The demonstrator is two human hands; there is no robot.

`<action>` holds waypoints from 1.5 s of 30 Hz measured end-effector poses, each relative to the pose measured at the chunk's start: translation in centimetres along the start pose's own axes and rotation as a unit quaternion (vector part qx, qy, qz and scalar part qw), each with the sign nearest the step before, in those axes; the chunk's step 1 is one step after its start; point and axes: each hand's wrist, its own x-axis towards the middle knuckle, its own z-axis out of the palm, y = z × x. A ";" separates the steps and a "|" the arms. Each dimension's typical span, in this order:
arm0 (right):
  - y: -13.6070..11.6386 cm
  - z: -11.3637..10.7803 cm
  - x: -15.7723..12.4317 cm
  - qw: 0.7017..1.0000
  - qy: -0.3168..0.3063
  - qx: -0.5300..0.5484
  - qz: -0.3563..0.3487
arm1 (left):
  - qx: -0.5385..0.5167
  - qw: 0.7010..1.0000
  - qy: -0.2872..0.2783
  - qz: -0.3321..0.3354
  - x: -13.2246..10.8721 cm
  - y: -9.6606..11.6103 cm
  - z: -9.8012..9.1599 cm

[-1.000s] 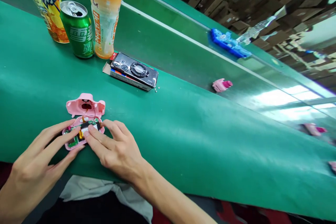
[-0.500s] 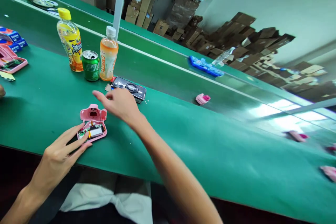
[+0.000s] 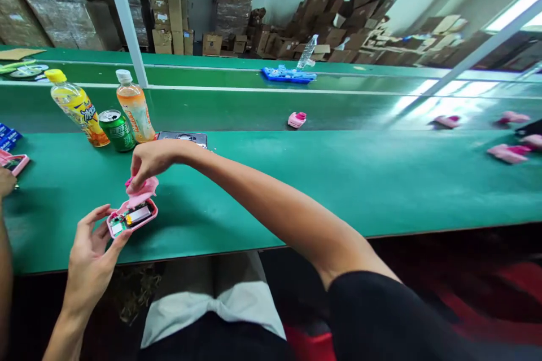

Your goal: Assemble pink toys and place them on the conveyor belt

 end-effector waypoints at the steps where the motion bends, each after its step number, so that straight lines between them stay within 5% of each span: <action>1: 0.2 0.2 -1.3 0.998 0.024 0.027 -0.058 | -0.034 0.999 -0.007 -0.005 0.4 0.3 0.0; 6: -0.7 0.4 -5.5 0.975 0.129 0.045 -0.176 | -0.088 0.990 -0.086 0.066 2.2 2.4 0.9; 10: -2.3 -0.8 -6.8 0.975 0.076 0.076 -0.194 | -0.215 0.969 -0.116 0.028 2.2 4.3 2.6; 16: -1.8 -2.3 -7.0 0.971 -0.003 0.166 -0.173 | -0.265 0.962 -0.069 -0.008 1.5 5.9 4.6; 18: -1.2 -1.7 -7.2 0.974 0.057 0.147 -0.161 | -0.276 0.960 -0.046 -0.018 1.7 6.5 5.2; 20: -1.1 -0.2 -7.9 0.965 0.213 0.106 -0.108 | -0.289 0.957 -0.018 -0.019 1.9 7.0 5.9; 22: -1.5 2.1 -8.9 0.922 0.381 0.067 -0.026 | -0.300 0.954 0.002 -0.013 2.2 7.5 6.6; 24: -2.0 4.8 -9.9 0.882 0.466 0.058 0.041 | -0.309 0.951 0.000 -0.010 2.3 7.6 7.2; 28: -2.4 9.0 -10.1 0.859 0.497 0.092 0.081 | -0.328 0.944 -0.025 -0.014 2.3 7.5 8.7; 31: -1.6 10.6 -9.0 0.816 0.563 0.128 0.041 | -0.327 0.944 -0.037 -0.016 2.4 7.3 9.7; 38: 0.6 12.5 -7.5 0.742 0.656 0.140 0.022 | -0.289 0.957 0.007 -0.026 2.8 6.6 11.1; 45: 1.9 13.1 -7.6 0.719 0.663 0.209 -0.005 | -0.227 0.973 -0.029 -0.008 3.1 6.6 11.6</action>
